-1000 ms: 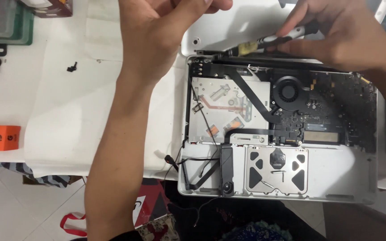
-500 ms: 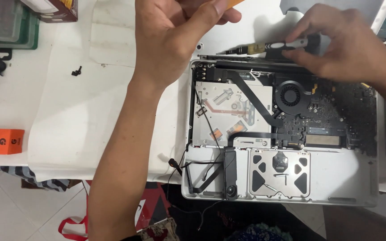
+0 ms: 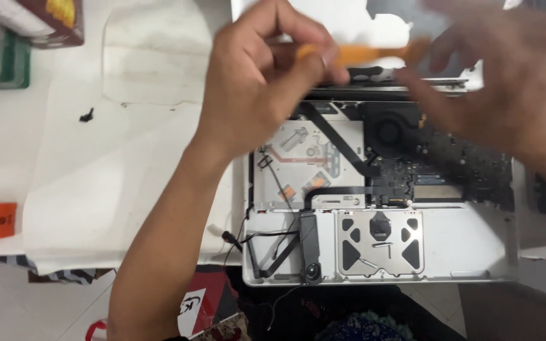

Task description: Disassembling a laptop by removing internal screws and components using a screwdriver and a plastic spudger.

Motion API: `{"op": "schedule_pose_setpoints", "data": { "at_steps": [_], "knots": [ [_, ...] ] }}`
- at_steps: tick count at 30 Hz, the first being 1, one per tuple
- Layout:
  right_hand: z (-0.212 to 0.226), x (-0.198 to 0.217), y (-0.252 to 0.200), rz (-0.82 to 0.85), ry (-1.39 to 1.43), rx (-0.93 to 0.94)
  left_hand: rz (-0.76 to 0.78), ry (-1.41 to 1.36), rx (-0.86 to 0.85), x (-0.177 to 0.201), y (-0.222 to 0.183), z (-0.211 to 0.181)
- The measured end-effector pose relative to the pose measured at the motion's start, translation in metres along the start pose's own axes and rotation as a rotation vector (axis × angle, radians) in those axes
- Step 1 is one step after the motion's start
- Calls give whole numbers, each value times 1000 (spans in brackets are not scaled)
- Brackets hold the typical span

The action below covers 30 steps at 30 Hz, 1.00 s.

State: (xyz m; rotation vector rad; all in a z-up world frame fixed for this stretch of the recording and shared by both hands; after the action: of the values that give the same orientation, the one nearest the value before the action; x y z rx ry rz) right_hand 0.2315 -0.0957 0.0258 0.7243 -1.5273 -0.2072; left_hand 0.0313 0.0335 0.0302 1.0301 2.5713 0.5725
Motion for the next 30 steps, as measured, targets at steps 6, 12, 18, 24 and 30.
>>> {"op": "schedule_pose_setpoints", "data": {
  "at_steps": [6, 12, 18, 24, 30],
  "knots": [
    [36, 10, 6, 55, -227, 66, 220, 12, 140, -42, -14, 11],
    [23, 28, -14, 229, 456, -397, 456, 382, -85, -60, -21, 24],
    [-8, 6, -95, -56, 770, -472, 717, 583, -156, -80, -40, 60],
    [-20, 10, -102, -162, 783, -378, 790, 704, -163, -95, -44, 64],
    [-16, 14, -97, -174, 789, -408, 802, 717, -161, -99, -41, 65]
  ]
}}
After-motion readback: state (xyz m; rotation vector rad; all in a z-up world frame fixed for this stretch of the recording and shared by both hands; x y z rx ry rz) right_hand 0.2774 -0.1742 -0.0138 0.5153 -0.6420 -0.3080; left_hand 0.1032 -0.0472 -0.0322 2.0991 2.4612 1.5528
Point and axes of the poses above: each hand's wrist, its own y-axis towards the middle knuckle, its own x-axis out of the back of the hand, z = x × y, the point moved 7 cm from there along y, towards the middle knuckle, and after that the axes turned 7 degrees about -z, right-handed, at the moved point
